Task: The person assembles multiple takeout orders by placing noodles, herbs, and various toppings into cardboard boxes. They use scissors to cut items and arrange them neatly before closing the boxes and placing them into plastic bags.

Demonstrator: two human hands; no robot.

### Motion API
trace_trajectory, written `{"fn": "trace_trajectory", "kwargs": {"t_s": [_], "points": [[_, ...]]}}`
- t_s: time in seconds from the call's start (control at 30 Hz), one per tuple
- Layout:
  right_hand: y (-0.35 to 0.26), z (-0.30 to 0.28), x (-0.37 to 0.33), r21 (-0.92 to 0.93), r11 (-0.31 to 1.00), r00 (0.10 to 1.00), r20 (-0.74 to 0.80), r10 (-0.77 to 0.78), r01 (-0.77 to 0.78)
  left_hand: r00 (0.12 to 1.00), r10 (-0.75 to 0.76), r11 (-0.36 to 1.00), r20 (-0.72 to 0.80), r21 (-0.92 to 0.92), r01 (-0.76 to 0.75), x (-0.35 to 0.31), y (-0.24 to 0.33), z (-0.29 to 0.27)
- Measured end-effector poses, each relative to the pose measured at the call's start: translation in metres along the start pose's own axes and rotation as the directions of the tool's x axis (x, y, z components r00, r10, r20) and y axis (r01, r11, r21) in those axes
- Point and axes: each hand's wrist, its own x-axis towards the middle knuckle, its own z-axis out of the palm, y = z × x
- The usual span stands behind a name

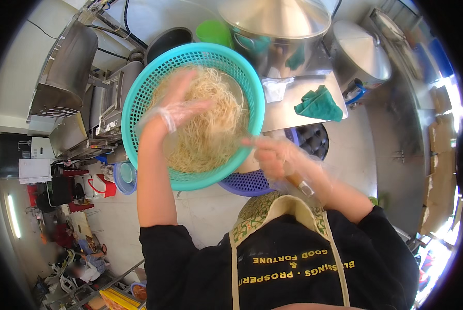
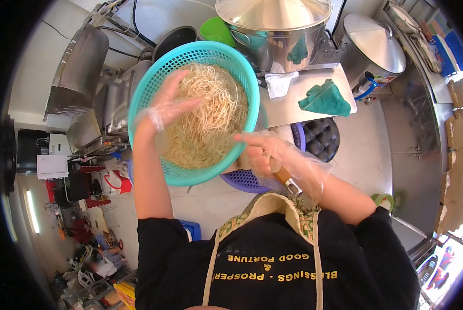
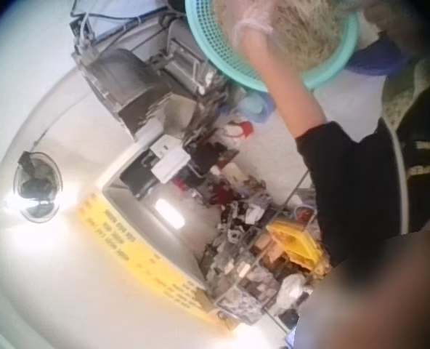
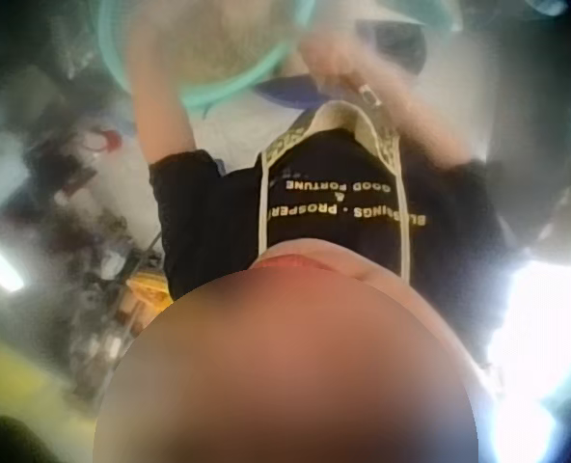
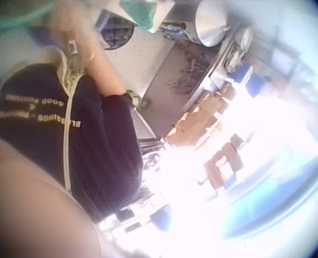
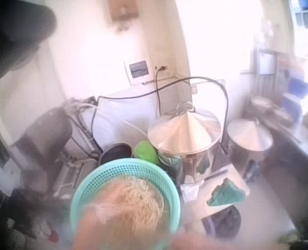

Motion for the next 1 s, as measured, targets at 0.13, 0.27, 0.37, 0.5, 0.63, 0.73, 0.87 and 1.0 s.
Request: {"fn": "trace_trajectory", "kwargs": {"t_s": [0.13, 0.27, 0.37, 0.5, 0.63, 0.73, 0.87, 1.0], "points": [[-0.009, 0.017, -0.02, -0.219, 0.975, 0.978, -0.205, -0.024, -0.022, 0.99, -0.139, 0.981, 0.016, 0.138, 0.135, -0.017, -0.029, 0.015], [-0.015, 0.03, -0.038, -0.457, 0.885, 0.95, -0.307, -0.063, -0.089, 0.99, -0.12, 0.988, -0.073, -0.111, 0.112, 0.005, -0.047, 0.068], [-0.018, 0.029, -0.03, -0.528, 0.838, 0.978, -0.209, 0.028, -0.136, 0.976, -0.216, 0.884, -0.029, -0.43, 0.182, 0.05, -0.035, 0.09], [-0.017, 0.007, -0.016, -0.434, 0.892, 0.988, -0.136, 0.078, -0.13, 0.972, -0.235, 0.967, -0.015, -0.102, 0.233, 0.057, -0.005, 0.079], [-0.004, -0.013, -0.008, -0.368, 0.928, 0.997, -0.072, 0.036, -0.06, 0.861, 0.176, 0.959, -0.478, 0.281, -0.04, -0.019, 0.013, 0.056], [0.003, -0.015, -0.005, -0.298, 0.953, 0.997, -0.073, 0.035, -0.055, 0.858, -0.08, 0.976, -0.507, -0.216, -0.037, -0.087, 0.017, 0.052], [-0.002, -0.002, -0.008, -0.315, 0.948, 0.998, -0.053, 0.017, -0.033, 0.968, -0.235, 0.554, 0.087, -0.807, 0.207, -0.138, 0.017, 0.082], [-0.016, 0.013, -0.022, -0.433, 0.901, 0.996, -0.076, -0.043, 0.006, 0.954, -0.214, 0.096, 0.209, -0.968, 0.233, -0.139, 0.007, 0.131]]}}
